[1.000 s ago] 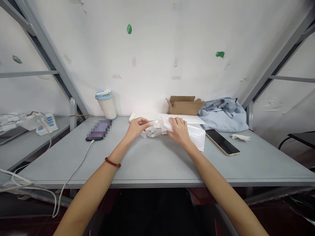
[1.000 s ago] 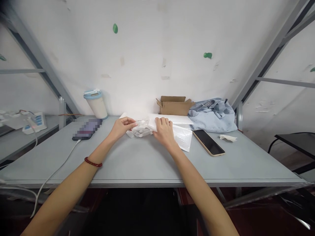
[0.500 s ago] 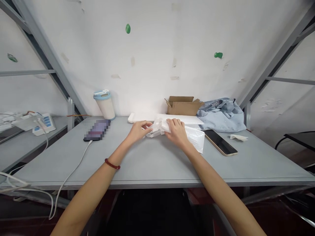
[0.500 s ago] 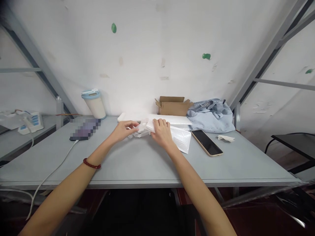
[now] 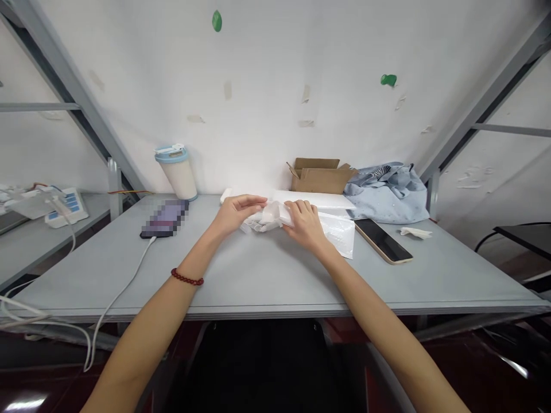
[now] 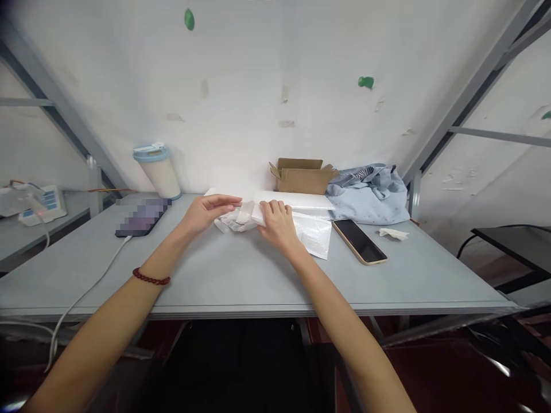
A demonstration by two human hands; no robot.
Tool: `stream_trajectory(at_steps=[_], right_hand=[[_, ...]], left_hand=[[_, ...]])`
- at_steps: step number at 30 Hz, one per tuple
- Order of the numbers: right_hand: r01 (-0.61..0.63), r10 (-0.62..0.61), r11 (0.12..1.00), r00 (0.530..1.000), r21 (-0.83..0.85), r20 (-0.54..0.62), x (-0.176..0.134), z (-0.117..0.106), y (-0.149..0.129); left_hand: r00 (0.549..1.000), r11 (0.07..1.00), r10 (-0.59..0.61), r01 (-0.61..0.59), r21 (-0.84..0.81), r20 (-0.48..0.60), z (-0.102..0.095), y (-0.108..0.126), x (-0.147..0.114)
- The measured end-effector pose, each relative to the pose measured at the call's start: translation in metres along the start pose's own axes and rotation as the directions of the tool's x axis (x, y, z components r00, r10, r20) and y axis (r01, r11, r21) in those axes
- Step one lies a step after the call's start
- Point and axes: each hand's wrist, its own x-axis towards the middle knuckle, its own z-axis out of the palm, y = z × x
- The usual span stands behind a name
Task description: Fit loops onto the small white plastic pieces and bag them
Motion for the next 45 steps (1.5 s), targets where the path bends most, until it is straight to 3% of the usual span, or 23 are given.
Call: stream_trajectory(at_steps=[3,5,11,18,22,30,34,38,41,45], right_hand=[[-0.013,0.013,1.0,1.0,0.015,0.004,0.0,-0.002,0.0],[-0.013,0.013,1.0,1.0,0.015,-0.001,-0.001,-0.003,0.0],[-0.016,0.016,1.0,0.999,-0.006,-0.034,-0.002,-0.006,0.007],[-0.01,0.009,1.0,0.999,0.024,0.035,-0.003,-0.009,0.007],[0.016,-0.023,0.998,0.995,0.065,0.096,-0.006,-0.009,0.006],[0.144,-0.191,0.958,0.965,0.248,0.178,-0.007,-0.012,0.016],[0.219,-0.309,0.885,0.937,0.411,0.165,-0.01,-0.026,0.028],[0.237,-0.325,0.829,0.941,0.507,0.091,-0.013,-0.04,0.039],[0.21,-0.296,0.845,0.95,0.492,0.102,-0.015,-0.042,0.046],[0.156,-0.252,0.878,0.954,0.452,0.16,-0.018,-0.036,0.051]], left_hand=[[0.99,0.997,-0.075,0.078,0.018,-0.117,-0.005,0.002,0.001],[0.985,0.985,-0.114,0.129,0.116,-0.127,-0.008,0.002,0.002],[1.0,0.823,-0.026,0.019,0.568,0.005,-0.027,-0.012,0.005],[0.998,0.688,-0.021,-0.024,0.725,0.053,-0.049,-0.042,0.001],[0.997,0.668,-0.032,-0.035,0.743,0.076,-0.05,-0.047,0.001],[0.994,0.729,-0.066,-0.013,0.685,0.089,-0.045,-0.051,0.003],[0.991,0.744,-0.085,-0.007,0.668,0.104,-0.042,-0.055,0.004],[0.993,0.769,-0.067,-0.011,0.64,0.098,-0.038,-0.057,0.003],[0.996,0.799,-0.066,0.014,0.601,0.064,-0.041,-0.046,0.001],[1.0,0.86,-0.029,0.03,0.51,-0.009,-0.048,-0.014,-0.004]])
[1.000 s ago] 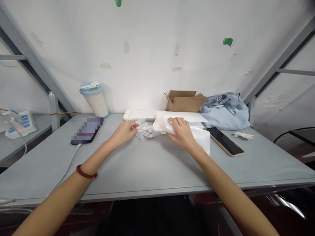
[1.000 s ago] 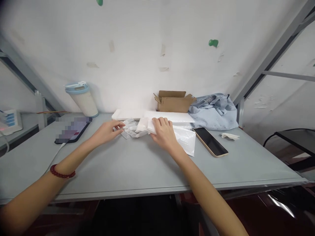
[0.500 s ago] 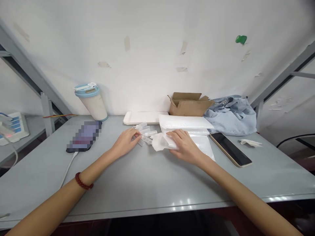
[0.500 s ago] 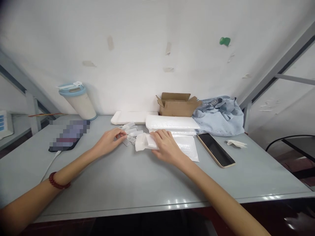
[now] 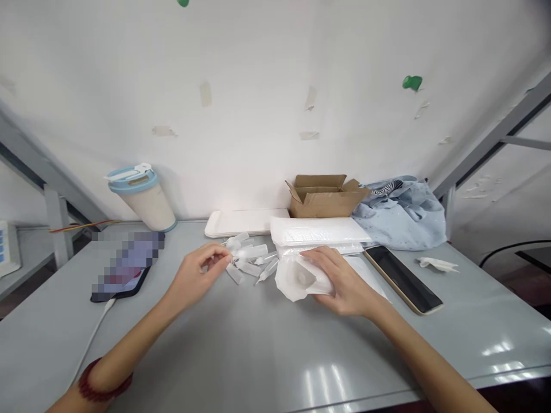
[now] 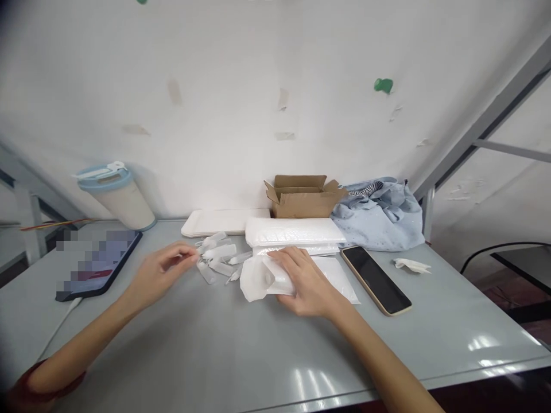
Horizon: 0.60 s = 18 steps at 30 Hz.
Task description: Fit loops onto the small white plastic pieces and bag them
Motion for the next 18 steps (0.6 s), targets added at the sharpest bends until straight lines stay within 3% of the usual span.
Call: stream_trajectory(at_steps=[3,5,8,11,15,18], right_hand=[[-0.036,0.035,0.999,0.999,0.014,0.041,-0.002,0.004,0.001],[-0.041,0.039,0.999,0.997,0.031,0.062,-0.002,0.007,-0.002],[-0.039,0.036,0.999,0.997,0.039,0.074,-0.001,0.013,-0.011],[-0.025,0.023,0.999,0.997,0.024,0.076,0.0,0.021,-0.018],[0.059,-0.06,0.998,0.994,0.018,0.09,-0.002,0.028,-0.023],[0.082,-0.083,0.996,0.994,0.021,0.071,-0.003,0.029,-0.024]], left_hand=[[0.997,0.997,0.075,-0.074,-0.026,0.034,-0.008,0.02,-0.009],[0.984,0.989,0.144,-0.144,-0.008,0.103,-0.001,0.032,-0.017],[0.953,0.964,0.258,-0.264,0.015,0.16,0.023,0.041,-0.028],[0.929,0.95,0.299,-0.312,0.026,0.218,0.051,0.041,-0.035],[0.912,0.966,0.242,-0.259,0.008,0.332,0.071,0.035,-0.036],[0.946,0.997,0.079,-0.074,-0.031,0.316,0.071,0.035,-0.033]])
